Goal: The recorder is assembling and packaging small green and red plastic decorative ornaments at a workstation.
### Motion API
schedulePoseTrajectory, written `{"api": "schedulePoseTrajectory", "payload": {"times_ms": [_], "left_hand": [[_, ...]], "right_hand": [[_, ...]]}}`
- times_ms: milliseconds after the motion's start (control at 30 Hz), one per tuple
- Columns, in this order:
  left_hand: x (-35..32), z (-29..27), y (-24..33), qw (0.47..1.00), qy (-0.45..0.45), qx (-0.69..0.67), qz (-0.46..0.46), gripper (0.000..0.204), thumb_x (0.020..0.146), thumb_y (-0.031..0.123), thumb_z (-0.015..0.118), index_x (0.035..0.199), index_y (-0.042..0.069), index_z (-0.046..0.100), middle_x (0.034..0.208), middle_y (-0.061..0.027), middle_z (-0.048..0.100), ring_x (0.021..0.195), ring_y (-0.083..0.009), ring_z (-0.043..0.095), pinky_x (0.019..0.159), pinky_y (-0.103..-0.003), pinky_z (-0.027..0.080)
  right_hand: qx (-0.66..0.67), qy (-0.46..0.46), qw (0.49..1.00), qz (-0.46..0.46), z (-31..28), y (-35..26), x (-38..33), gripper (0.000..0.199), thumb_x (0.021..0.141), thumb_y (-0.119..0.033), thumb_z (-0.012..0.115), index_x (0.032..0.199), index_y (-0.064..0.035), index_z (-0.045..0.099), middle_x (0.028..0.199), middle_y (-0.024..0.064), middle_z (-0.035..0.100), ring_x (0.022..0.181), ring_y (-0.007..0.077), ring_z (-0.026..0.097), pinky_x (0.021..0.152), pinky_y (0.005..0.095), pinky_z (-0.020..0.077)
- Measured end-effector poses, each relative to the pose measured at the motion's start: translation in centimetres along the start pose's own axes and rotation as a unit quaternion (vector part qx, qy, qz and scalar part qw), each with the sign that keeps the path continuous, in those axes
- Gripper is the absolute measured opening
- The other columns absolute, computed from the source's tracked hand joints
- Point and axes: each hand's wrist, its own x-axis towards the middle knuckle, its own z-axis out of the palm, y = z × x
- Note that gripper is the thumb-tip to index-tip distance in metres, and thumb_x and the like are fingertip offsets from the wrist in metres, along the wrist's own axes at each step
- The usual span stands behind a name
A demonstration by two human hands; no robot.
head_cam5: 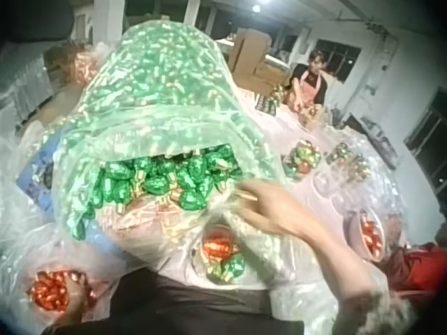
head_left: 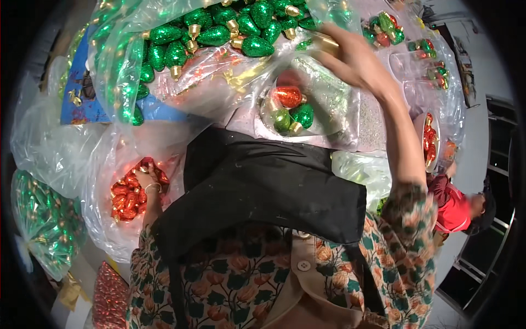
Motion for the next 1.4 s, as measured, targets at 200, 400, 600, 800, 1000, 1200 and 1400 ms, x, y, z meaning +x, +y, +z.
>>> {"api": "schedulePoseTrajectory", "payload": {"times_ms": [200, 400, 600, 800, 1000, 1200, 1400], "left_hand": [[-5.4, -7.9, 2.3, 0.942, 0.003, -0.330, 0.060, 0.051, 0.071, 0.024, 0.078, 0.103, -0.007, 0.054, 0.102, -0.0137, 0.059, 0.093, -0.0187, 0.055, 0.081, -0.033, 0.045], [-8.7, -14.5, 4.0, 0.912, 0.075, -0.360, 0.180, 0.034, 0.076, 0.017, 0.074, 0.097, -0.003, 0.058, 0.101, -0.0118, 0.060, 0.094, -0.0163, 0.056, 0.081, -0.029, 0.046], [-18.1, -27.2, 24.7, 0.721, 0.047, -0.545, 0.425, 0.046, 0.072, 0.002, 0.076, 0.112, 0.000, 0.054, 0.110, -0.0150, 0.058, 0.099, -0.0240, 0.059, 0.084, -0.035, 0.050], [-27.4, -28.1, 40.9, 0.500, -0.075, -0.300, 0.809, 0.040, 0.066, 0.006, 0.078, 0.103, 0.002, 0.061, 0.100, -0.0129, 0.063, 0.092, -0.0230, 0.062, 0.079, -0.033, 0.050], [-31.1, -25.3, 44.8, 0.508, -0.270, -0.093, 0.813, 0.034, 0.073, 0.030, 0.073, 0.086, 0.001, 0.062, 0.075, -0.0166, 0.061, 0.069, -0.0287, 0.060, 0.063, -0.036, 0.047], [-31.6, -22.4, 46.0, 0.537, -0.346, 0.149, 0.755, 0.036, 0.080, 0.037, 0.065, 0.080, 0.001, 0.061, 0.071, -0.0163, 0.060, 0.067, -0.0298, 0.059, 0.061, -0.040, 0.044], [-29.4, -19.9, 44.0, 0.452, -0.404, 0.018, 0.795, 0.034, 0.085, 0.039, 0.058, 0.089, 0.005, 0.061, 0.081, -0.0163, 0.061, 0.081, -0.0304, 0.060, 0.072, -0.040, 0.046]], "right_hand": [[-0.203, -0.276, 0.939, -0.006, 9.3, 0.5, 10.1, 0.037, 0.076, -0.031, 0.064, 0.098, -0.0016, 0.061, 0.093, 0.0188, 0.065, 0.089, 0.0353, 0.062, 0.076, 0.0414, 0.0498], [-0.110, -0.283, 0.953, -0.010, 8.5, 2.9, 9.9, 0.053, 0.073, -0.034, 0.070, 0.111, 0.0003, 0.057, 0.093, 0.0193, 0.065, 0.089, 0.0308, 0.064, 0.075, 0.0378, 0.0509], [0.330, 0.089, 0.938, 0.065, -2.9, -0.5, -3.7, 0.060, 0.076, -0.031, 0.067, 0.123, 0.0021, 0.050, 0.106, 0.0154, 0.062, 0.093, 0.0203, 0.063, 0.082, 0.0299, 0.0500], [0.659, 0.167, 0.722, 0.126, 1.7, 2.3, -13.3, 0.051, 0.078, -0.008, 0.066, 0.124, 0.0029, 0.048, 0.103, 0.0051, 0.061, 0.089, 0.0089, 0.059, 0.080, 0.0216, 0.0477], [0.630, 0.183, 0.744, 0.127, 1.8, 1.3, -14.8, 0.048, 0.079, -0.012, 0.067, 0.121, 0.0016, 0.049, 0.101, 0.0045, 0.061, 0.089, 0.0078, 0.058, 0.078, 0.0209, 0.0476], [0.543, 0.177, 0.809, 0.141, 2.6, 1.4, -13.7, 0.048, 0.076, -0.017, 0.072, 0.116, -0.0012, 0.052, 0.095, 0.0076, 0.062, 0.089, 0.0105, 0.058, 0.079, 0.0247, 0.0472], [0.346, 0.104, 0.922, 0.142, 0.8, 0.7, -12.0, 0.054, 0.071, -0.013, 0.073, 0.119, -0.0032, 0.051, 0.102, 0.0087, 0.061, 0.091, 0.0136, 0.058, 0.081, 0.0285, 0.0457]]}}
